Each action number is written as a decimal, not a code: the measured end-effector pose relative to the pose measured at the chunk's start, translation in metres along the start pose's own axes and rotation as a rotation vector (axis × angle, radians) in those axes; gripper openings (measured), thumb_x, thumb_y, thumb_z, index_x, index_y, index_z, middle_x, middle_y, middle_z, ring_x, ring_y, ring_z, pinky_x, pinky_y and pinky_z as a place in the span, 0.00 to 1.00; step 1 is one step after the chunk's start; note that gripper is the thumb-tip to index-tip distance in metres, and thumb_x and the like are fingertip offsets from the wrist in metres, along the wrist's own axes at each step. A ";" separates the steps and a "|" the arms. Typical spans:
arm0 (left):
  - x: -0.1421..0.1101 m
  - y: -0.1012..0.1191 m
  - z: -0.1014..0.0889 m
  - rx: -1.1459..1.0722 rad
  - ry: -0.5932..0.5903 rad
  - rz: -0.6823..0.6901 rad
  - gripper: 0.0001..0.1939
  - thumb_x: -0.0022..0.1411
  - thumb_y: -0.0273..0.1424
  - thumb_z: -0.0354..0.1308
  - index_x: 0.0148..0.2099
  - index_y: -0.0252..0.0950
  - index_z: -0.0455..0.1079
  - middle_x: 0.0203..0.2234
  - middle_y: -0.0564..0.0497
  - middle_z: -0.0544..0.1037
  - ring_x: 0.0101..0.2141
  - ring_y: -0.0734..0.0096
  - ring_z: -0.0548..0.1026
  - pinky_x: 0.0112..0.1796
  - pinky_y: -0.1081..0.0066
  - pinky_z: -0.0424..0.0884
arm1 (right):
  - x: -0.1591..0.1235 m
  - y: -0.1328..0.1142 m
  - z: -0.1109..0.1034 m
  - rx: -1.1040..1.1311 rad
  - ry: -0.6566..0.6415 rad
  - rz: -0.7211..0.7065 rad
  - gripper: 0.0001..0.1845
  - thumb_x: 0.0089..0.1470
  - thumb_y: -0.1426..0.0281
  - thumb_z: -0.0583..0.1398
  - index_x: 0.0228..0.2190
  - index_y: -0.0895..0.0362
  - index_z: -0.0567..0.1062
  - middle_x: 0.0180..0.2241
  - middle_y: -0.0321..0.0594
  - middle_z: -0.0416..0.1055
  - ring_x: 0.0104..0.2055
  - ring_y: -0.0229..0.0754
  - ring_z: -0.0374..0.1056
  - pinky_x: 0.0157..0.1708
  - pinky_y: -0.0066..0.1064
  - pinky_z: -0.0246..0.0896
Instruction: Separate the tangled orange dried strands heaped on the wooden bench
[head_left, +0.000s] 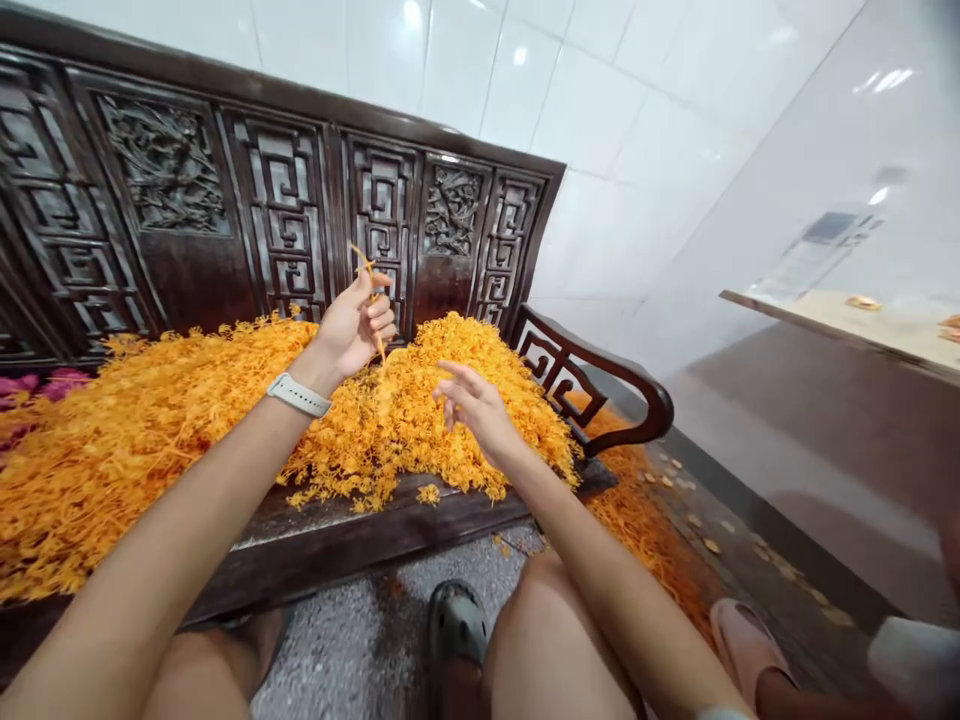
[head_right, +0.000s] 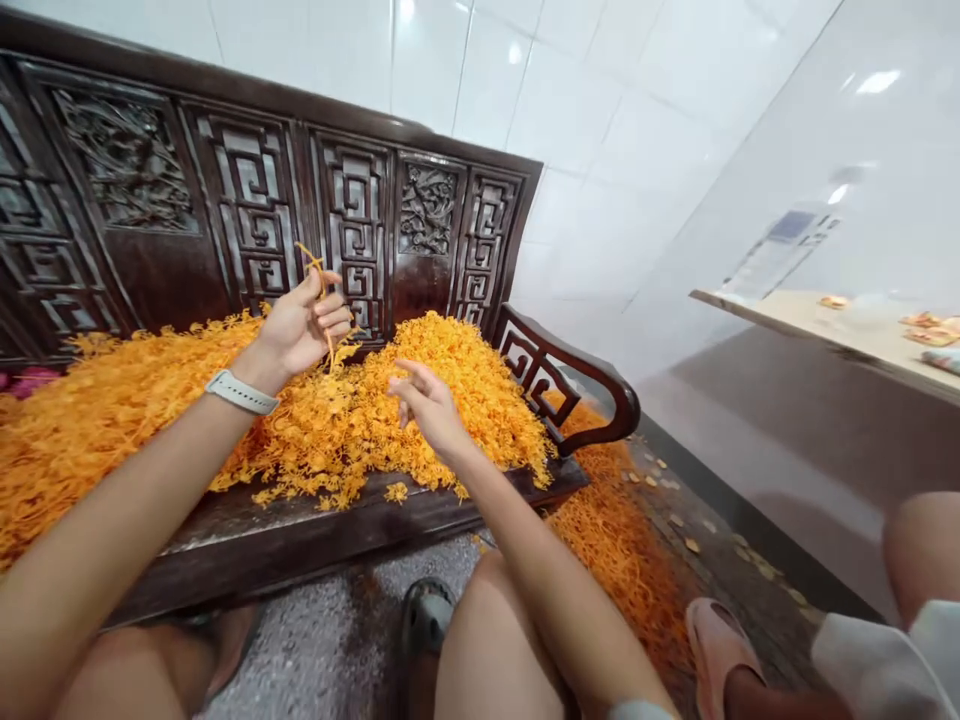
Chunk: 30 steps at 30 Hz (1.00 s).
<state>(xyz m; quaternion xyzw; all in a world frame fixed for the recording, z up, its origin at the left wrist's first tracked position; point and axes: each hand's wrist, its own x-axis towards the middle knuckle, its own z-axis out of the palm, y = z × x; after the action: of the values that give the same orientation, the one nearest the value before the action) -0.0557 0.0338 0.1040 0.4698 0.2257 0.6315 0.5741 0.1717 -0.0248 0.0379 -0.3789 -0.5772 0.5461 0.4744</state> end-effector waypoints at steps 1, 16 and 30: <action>-0.003 0.000 0.009 0.000 -0.005 -0.006 0.19 0.81 0.48 0.52 0.41 0.40 0.68 0.18 0.61 0.54 0.17 0.79 0.57 0.21 0.76 0.58 | -0.003 0.001 0.003 -0.117 0.002 -0.087 0.34 0.58 0.58 0.72 0.63 0.50 0.73 0.41 0.40 0.76 0.29 0.38 0.63 0.27 0.33 0.63; -0.022 -0.052 0.052 -0.032 0.027 -0.076 0.13 0.80 0.39 0.57 0.41 0.39 0.71 0.27 0.55 0.73 0.25 0.79 0.72 0.30 0.78 0.72 | -0.008 0.002 0.001 -0.214 -0.082 -0.379 0.17 0.57 0.60 0.73 0.45 0.51 0.80 0.30 0.32 0.69 0.28 0.36 0.62 0.27 0.32 0.59; -0.021 -0.050 0.056 -0.010 0.261 -0.116 0.16 0.79 0.48 0.57 0.44 0.41 0.68 0.22 0.58 0.73 0.19 0.80 0.68 0.22 0.79 0.65 | -0.005 0.009 0.000 -0.453 -0.126 -0.524 0.18 0.61 0.66 0.68 0.52 0.49 0.79 0.50 0.41 0.73 0.40 0.40 0.70 0.39 0.36 0.70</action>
<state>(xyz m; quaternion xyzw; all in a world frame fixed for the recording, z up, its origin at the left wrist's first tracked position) 0.0155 0.0119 0.0816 0.3667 0.3222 0.6541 0.5778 0.1717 -0.0281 0.0280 -0.2790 -0.7894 0.2863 0.4658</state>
